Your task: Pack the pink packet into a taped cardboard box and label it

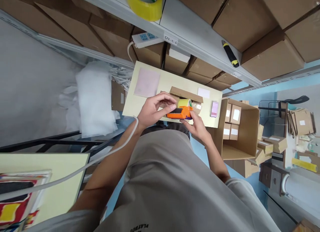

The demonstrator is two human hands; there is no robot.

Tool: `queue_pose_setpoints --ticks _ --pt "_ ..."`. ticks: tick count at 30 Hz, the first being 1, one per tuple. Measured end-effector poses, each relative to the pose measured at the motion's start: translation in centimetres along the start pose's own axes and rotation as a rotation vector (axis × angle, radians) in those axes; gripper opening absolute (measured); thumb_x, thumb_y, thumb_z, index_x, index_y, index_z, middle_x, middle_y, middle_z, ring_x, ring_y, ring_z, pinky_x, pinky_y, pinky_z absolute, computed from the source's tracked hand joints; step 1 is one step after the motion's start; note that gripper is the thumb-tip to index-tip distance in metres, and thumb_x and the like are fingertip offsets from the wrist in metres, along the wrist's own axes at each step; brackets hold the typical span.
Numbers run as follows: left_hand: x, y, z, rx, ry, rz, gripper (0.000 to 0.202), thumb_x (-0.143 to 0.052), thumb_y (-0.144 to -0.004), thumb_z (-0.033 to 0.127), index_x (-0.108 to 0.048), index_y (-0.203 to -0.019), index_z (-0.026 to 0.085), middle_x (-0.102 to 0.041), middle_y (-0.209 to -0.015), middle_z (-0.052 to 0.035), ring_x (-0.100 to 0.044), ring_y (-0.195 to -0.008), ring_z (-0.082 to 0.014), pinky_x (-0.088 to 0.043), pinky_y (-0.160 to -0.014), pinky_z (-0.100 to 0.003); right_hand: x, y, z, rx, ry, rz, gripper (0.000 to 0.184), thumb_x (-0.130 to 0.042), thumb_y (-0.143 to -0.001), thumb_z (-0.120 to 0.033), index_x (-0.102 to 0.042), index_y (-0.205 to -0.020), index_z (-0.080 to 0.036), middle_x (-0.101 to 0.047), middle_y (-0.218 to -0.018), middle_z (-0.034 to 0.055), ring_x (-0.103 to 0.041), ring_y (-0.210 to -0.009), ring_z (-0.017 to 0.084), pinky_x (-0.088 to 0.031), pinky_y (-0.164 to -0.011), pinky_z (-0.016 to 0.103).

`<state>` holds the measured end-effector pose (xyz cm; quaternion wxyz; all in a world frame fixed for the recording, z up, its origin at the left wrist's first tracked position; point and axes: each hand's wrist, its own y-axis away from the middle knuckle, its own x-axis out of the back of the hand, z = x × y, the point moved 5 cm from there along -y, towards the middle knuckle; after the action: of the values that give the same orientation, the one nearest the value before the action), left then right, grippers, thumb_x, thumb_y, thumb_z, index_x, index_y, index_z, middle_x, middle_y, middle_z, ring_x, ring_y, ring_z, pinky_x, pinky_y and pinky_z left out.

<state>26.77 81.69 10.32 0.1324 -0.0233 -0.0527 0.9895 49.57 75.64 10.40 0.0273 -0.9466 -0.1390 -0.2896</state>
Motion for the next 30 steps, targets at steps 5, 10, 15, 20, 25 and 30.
queue_pose_setpoints --ticks 5,10,15,20,25,30 --pt "0.2 0.0 -1.6 0.065 0.005 -0.015 0.048 -0.085 -0.096 0.069 -0.081 -0.093 0.021 -0.075 -0.094 -0.0083 -0.074 -0.091 -0.0252 -0.067 -0.086 -0.039 0.7 -0.1 0.5 0.005 0.103 -0.08 0.028 -0.077 -0.106 -0.055 -0.072 -0.111 -0.028 -0.077 -0.101 0.0065 -0.069 -0.092 0.029 -0.061 -0.089 0.042" --pt "0.5 0.3 -5.9 0.222 -0.006 0.054 0.056 -0.089 -0.089 0.073 -0.08 -0.095 0.018 -0.077 -0.088 -0.0068 -0.071 -0.08 -0.0207 -0.064 -0.077 -0.034 0.4 -1.2 2.6 -0.092 0.091 -0.143 0.038 -0.08 -0.101 -0.062 -0.074 -0.111 -0.026 -0.079 -0.098 0.0046 -0.07 -0.087 0.027 -0.06 -0.083 0.039" --pt "0.4 0.7 -9.0 0.328 0.008 0.173 0.052 -0.091 -0.086 0.068 -0.08 -0.092 0.017 -0.078 -0.084 -0.0077 -0.072 -0.077 -0.0205 -0.064 -0.072 -0.032 -0.4 -2.9 3.9 -0.218 0.047 -0.323 0.056 -0.072 -0.102 -0.08 -0.072 -0.105 -0.024 -0.077 -0.089 0.0016 -0.068 -0.078 0.022 -0.053 -0.074 0.032" --pt "1.3 0.6 -9.8 0.429 0.002 0.292 0.035 -0.093 -0.084 0.052 -0.08 -0.087 0.02 -0.081 -0.084 -0.0069 -0.077 -0.081 -0.0223 -0.066 -0.079 -0.032 2.0 -4.3 3.3 -0.305 0.106 -0.626 0.063 -0.065 -0.104 -0.085 -0.072 -0.107 -0.022 -0.079 -0.089 0.0047 -0.07 -0.08 0.023 -0.051 -0.072 0.031" --pt "4.9 -1.0 -11.8 0.422 0.007 0.496 0.025 -0.093 -0.085 0.042 -0.08 -0.088 0.021 -0.08 -0.083 -0.0045 -0.075 -0.077 -0.0192 -0.065 -0.077 -0.031 7.4 -6.7 4.1 -0.442 0.081 -0.7 0.068 -0.07 -0.099 -0.087 -0.073 -0.108 -0.02 -0.082 -0.092 0.0077 -0.075 -0.079 0.024 -0.056 -0.07 0.035" --pt "4.1 -2.7 -14.8 0.429 0.069 0.515 0.023 -0.091 -0.087 0.038 -0.079 -0.087 0.019 -0.078 -0.082 -0.0042 -0.071 -0.074 -0.0169 -0.064 -0.075 -0.03 10.0 -10.6 6.2 -0.525 0.055 -0.703 0.068 -0.081 -0.09 -0.086 -0.074 -0.103 -0.019 -0.082 -0.09 0.0071 -0.076 -0.078 0.023 -0.058 -0.069 0.034"
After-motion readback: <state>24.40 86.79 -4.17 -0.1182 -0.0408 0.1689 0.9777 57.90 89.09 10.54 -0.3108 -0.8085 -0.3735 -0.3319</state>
